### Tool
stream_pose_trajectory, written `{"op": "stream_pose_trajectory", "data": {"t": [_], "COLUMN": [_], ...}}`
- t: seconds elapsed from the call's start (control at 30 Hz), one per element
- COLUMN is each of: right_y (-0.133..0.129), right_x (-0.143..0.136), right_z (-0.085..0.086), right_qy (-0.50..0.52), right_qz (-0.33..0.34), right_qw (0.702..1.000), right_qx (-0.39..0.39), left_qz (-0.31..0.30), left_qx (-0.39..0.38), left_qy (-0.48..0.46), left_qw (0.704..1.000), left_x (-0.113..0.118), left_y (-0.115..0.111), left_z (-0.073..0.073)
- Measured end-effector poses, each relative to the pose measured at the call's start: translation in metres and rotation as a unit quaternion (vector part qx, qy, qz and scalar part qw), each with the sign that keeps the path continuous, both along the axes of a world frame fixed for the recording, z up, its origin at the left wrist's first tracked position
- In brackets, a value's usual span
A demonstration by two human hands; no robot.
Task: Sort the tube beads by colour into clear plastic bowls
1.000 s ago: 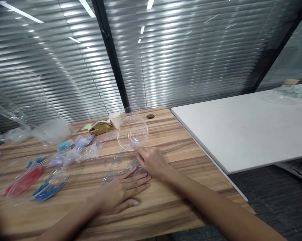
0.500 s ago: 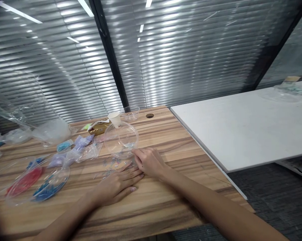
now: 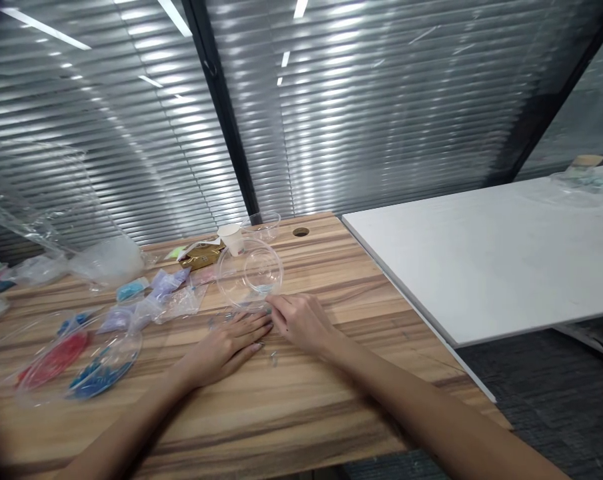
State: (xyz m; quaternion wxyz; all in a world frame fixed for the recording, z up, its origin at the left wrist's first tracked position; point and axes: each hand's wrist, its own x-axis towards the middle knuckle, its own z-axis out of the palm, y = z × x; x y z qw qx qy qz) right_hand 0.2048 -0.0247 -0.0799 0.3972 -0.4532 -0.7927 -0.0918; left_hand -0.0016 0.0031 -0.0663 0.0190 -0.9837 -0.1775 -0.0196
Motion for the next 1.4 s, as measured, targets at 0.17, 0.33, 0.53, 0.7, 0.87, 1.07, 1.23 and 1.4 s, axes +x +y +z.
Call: {"op": "stream_pose_trajectory", "data": {"t": [0.17, 0.33, 0.53, 0.7, 0.87, 1.07, 1.23, 1.4], "right_y": [0.001, 0.002, 0.003, 0.003, 0.004, 0.004, 0.003, 0.003], "right_x": [0.001, 0.002, 0.004, 0.004, 0.004, 0.004, 0.004, 0.003], "right_z": [0.001, 0.002, 0.002, 0.003, 0.002, 0.001, 0.0, 0.0], "right_qy": [0.011, 0.025, 0.045, 0.046, 0.045, 0.046, 0.043, 0.045], "right_qz": [-0.011, -0.023, -0.046, -0.042, -0.039, -0.035, -0.032, -0.028], "right_qw": [1.0, 0.999, 0.998, 0.998, 0.998, 0.998, 0.998, 0.999], "right_qx": [0.025, 0.033, 0.018, 0.018, 0.028, 0.031, 0.021, 0.013], "left_qz": [0.013, 0.091, 0.161, 0.14, 0.193, 0.223, 0.229, 0.232], "left_qx": [-0.02, -0.071, -0.177, -0.245, -0.247, -0.227, -0.219, -0.21], "left_qy": [-0.015, -0.134, -0.271, -0.224, -0.172, -0.149, -0.133, -0.13], "left_qw": [1.0, 0.984, 0.932, 0.933, 0.934, 0.936, 0.939, 0.941], "left_x": [-0.003, -0.012, -0.02, -0.021, -0.025, -0.025, -0.023, -0.022], "left_y": [0.003, 0.012, 0.021, 0.019, 0.021, 0.017, 0.017, 0.017], "left_z": [0.004, 0.003, 0.01, 0.02, 0.023, 0.025, 0.022, 0.02]}}
